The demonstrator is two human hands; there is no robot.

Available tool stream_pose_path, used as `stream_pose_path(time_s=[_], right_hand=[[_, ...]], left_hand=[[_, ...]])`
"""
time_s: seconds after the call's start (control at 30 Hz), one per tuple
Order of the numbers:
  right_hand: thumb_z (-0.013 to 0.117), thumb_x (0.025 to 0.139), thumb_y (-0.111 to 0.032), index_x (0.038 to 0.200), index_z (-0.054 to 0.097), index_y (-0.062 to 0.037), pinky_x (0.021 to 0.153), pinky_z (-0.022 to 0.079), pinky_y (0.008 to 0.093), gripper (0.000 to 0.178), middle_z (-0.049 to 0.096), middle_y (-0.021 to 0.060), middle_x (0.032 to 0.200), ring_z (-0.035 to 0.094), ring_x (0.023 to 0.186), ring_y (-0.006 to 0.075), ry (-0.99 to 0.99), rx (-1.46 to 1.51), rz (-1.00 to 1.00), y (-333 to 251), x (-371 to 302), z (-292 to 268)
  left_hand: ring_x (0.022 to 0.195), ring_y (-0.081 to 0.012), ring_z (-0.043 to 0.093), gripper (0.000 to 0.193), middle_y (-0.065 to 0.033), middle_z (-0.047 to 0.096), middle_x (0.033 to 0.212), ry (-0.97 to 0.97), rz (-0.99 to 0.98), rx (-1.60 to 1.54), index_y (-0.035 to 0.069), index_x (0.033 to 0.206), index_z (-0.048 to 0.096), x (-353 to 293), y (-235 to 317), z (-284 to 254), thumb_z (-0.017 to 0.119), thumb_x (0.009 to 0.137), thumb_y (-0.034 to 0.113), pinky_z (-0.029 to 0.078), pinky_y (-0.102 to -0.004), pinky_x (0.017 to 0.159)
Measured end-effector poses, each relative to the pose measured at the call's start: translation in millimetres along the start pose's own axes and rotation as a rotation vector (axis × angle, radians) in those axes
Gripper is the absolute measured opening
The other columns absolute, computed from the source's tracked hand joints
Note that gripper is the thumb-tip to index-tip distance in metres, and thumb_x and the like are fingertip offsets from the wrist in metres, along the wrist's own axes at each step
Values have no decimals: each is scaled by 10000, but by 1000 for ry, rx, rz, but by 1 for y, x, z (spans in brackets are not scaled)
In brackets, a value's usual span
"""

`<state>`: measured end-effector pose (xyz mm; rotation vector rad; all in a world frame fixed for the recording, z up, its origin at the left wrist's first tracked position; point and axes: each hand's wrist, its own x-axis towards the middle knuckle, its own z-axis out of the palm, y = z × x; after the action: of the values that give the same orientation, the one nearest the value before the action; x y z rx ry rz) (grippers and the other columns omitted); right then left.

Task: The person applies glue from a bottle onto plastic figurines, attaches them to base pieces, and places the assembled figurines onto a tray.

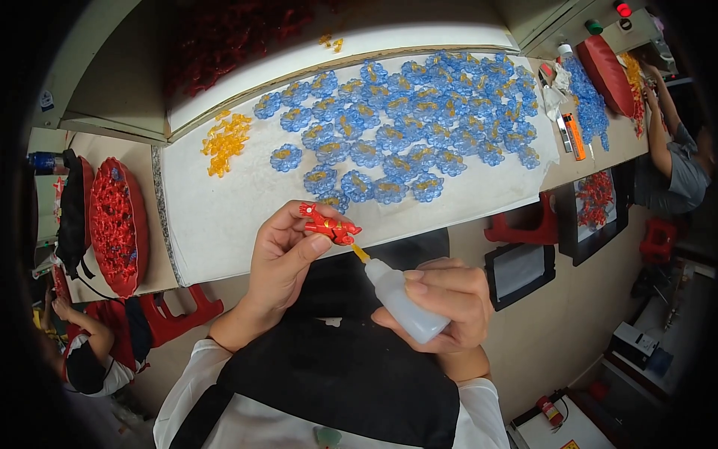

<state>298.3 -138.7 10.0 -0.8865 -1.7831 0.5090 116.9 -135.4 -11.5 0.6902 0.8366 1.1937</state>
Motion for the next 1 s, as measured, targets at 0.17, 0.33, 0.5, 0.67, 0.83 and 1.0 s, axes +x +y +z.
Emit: stream_pose_path(time_s=[0.17,0.33,0.5,0.67,0.83,1.0], right_hand=[[733,618,-317,869,467,-35,528,448,254,462,465,83,773,508,586,156,-5,-7,-4,0,0,-1],[729,623,-327,863,469,-41,524,450,255,455,464,78,769,506,584,157,-14,-29,1,-1,0,-2],[799,521,-177,925,513,-91,564,484,276,502,499,58,811,560,640,174,-27,41,61,-7,3,-4],[729,622,-332,863,472,-40,521,451,254,458,462,77,766,502,576,155,-20,-40,-12,-4,-1,-1],[782,558,-172,934,486,-67,545,479,266,490,482,71,819,549,628,177,25,147,5,-4,-1,-3],[750,602,-239,903,470,-49,522,464,255,452,466,75,804,519,595,161,95,92,-26,-3,-4,-3]], left_hand=[[930,-199,548,235,-96,556,958,-2,5,-22,-4,1009,481,1,1,1,534,784,38,404,-321,853],[928,-199,549,237,-107,562,946,-2,-3,-7,-9,1010,480,0,0,1,533,784,39,403,-318,853],[927,-122,520,232,-86,556,975,-42,6,-48,-11,1031,484,0,-1,-1,504,800,-8,397,-245,823],[923,-196,549,239,-123,568,935,-4,3,-10,-14,1017,477,-1,-1,1,526,791,45,406,-314,848],[908,-164,541,228,-103,564,948,-19,-27,-49,-5,1019,483,-2,-1,-3,520,799,43,411,-283,825],[854,-181,564,237,-125,572,904,-32,-106,-164,-4,1020,476,-1,-1,0,522,800,70,441,-296,784]])
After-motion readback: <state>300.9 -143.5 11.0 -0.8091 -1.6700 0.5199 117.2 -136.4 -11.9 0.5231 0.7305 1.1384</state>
